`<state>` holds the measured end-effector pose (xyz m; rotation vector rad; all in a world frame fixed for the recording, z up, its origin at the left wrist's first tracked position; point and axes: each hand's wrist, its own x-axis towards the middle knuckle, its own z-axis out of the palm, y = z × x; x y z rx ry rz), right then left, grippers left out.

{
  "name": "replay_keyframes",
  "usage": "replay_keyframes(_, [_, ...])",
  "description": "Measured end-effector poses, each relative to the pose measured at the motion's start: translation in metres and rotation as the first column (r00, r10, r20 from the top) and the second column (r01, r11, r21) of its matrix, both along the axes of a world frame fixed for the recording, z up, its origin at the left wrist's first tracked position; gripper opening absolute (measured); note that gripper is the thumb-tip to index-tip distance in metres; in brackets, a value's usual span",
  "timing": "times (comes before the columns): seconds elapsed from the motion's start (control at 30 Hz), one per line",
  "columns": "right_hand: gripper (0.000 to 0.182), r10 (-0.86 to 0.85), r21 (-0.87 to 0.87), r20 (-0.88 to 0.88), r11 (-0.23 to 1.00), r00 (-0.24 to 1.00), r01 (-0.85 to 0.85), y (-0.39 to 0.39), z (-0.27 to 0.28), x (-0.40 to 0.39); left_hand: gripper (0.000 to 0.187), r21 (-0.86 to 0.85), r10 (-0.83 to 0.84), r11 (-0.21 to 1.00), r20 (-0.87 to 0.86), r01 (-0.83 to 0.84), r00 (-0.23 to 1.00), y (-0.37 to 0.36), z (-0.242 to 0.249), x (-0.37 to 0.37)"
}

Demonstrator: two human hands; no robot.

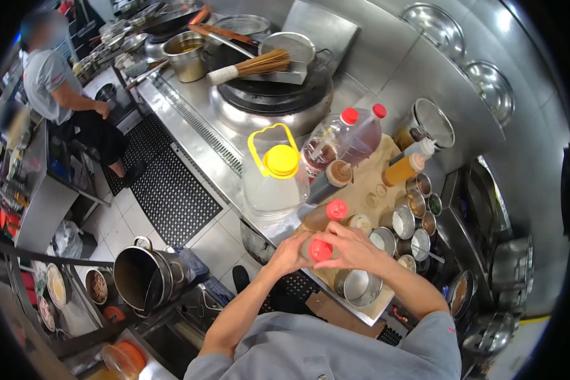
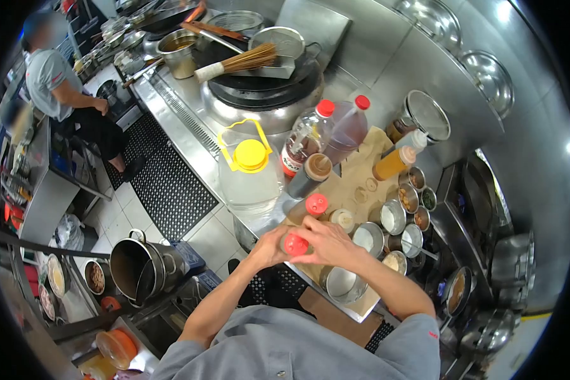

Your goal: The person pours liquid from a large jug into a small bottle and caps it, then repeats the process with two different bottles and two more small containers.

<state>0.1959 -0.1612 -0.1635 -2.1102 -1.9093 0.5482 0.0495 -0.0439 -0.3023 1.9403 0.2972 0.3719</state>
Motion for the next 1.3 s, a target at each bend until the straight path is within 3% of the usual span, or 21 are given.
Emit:
replay_keyframes(0.07, [0.063,0.188,0.110,-0.198,0.980,0.962,-0.169,-0.006,0.005,0.003,0.067,-0.117,-0.191,0.976,-0.034,0.186,0.981,-0.001,0.029,-0.008])
replay_keyframes(0.1, [0.063,0.166,0.112,-0.197,0.983,0.966,-0.146,-0.008,0.002,-0.001,0.067,-0.115,-0.213,0.971,-0.034,0.208,0.976,-0.003,0.031,-0.008])
replay_keyframes(0.17, [0.058,0.312,0.302,-0.489,0.937,0.815,-0.178,-0.007,-0.007,-0.008,0.068,-0.024,-0.289,0.954,0.194,0.299,0.938,-0.009,0.033,-0.009])
replay_keyframes(0.2, [0.052,0.296,0.315,-0.589,0.941,0.752,-0.124,-0.009,-0.013,-0.014,0.066,-0.007,-0.230,0.970,0.285,0.242,0.930,-0.013,0.044,-0.009])
replay_keyframes(0.37, [0.042,0.211,0.425,-0.602,0.901,0.770,0.085,-0.025,-0.035,-0.036,0.058,-0.035,-0.312,0.948,0.078,0.316,0.947,-0.020,0.018,-0.023])
replay_keyframes(0.47, [0.040,0.108,0.453,-0.538,0.873,0.836,0.179,-0.031,-0.047,-0.044,0.057,-0.012,-0.285,0.958,0.000,0.285,0.958,-0.023,0.010,-0.023])
replay_keyframes(0.53, [0.038,-0.003,0.477,-0.540,0.823,0.842,0.309,-0.031,-0.056,-0.045,0.057,0.032,-0.168,0.985,-0.110,0.172,0.980,-0.024,0.002,-0.019])
replay_keyframes(0.67, [0.038,-0.149,0.506,-0.562,0.717,0.814,0.480,-0.029,-0.078,-0.051,0.058,0.018,-0.099,0.995,-0.079,0.100,0.992,-0.026,0.002,-0.008])
replay_keyframes(0.73, [0.039,-0.215,0.563,-0.566,0.605,0.796,0.563,-0.026,-0.085,-0.052,0.058,0.001,-0.026,1.000,-0.048,0.026,0.999,-0.028,0.001,-0.003])
replay_keyframes(0.83, [0.043,-0.276,0.485,-0.617,0.605,0.737,0.632,-0.025,-0.084,-0.051,0.060,0.029,0.002,1.000,-0.074,0.001,0.997,-0.027,-0.004,0.006])
replay_keyframes(0.97, [0.050,-0.252,0.354,-0.692,0.698,0.677,0.622,-0.048,-0.044,-0.026,0.061,-0.088,0.044,0.995,-0.031,-0.047,0.999,-0.029,0.004,0.015])
replay_keyframes(1.03, [0.052,-0.390,0.422,-0.646,0.534,0.656,0.733,-0.066,-0.032,-0.003,0.063,-0.042,0.115,0.992,-0.119,-0.120,0.986,-0.032,0.006,0.019])
replay_keyframes(1.07, [0.052,-0.397,0.418,-0.646,0.531,0.652,0.737,-0.071,-0.028,0.009,0.063,-0.034,0.113,0.992,-0.118,-0.118,0.986,-0.031,-0.005,0.020])
replay_keyframes(1.13, [0.048,-0.614,0.319,-0.523,0.503,0.592,0.803,-0.072,-0.020,0.033,0.065,0.001,0.096,0.995,-0.089,-0.096,0.991,-0.032,-0.014,0.018])
replay_keyframes(1.17, [0.048,-0.614,0.324,-0.522,0.499,0.592,0.804,-0.069,-0.020,0.039,0.066,0.036,0.085,0.996,-0.061,-0.083,0.995,-0.032,-0.017,0.019])
replay_keyframes(1.23, [0.044,-0.595,0.405,-0.341,0.606,0.728,0.685,-0.062,-0.017,0.049,0.067,0.035,0.107,0.994,-0.011,-0.107,0.994,-0.032,-0.008,0.023])
replay_keyframes(1.27, [0.044,-0.596,0.398,-0.350,0.604,0.723,0.690,-0.056,-0.016,0.052,0.069,0.031,0.130,0.991,0.026,-0.130,0.991,-0.034,-0.004,0.018])
replay_keyframes(1.3, [0.043,-0.533,0.403,-0.215,0.715,0.818,0.571,-0.041,-0.007,0.054,0.069,0.037,0.123,0.992,0.014,-0.124,0.992,-0.035,0.003,0.015])
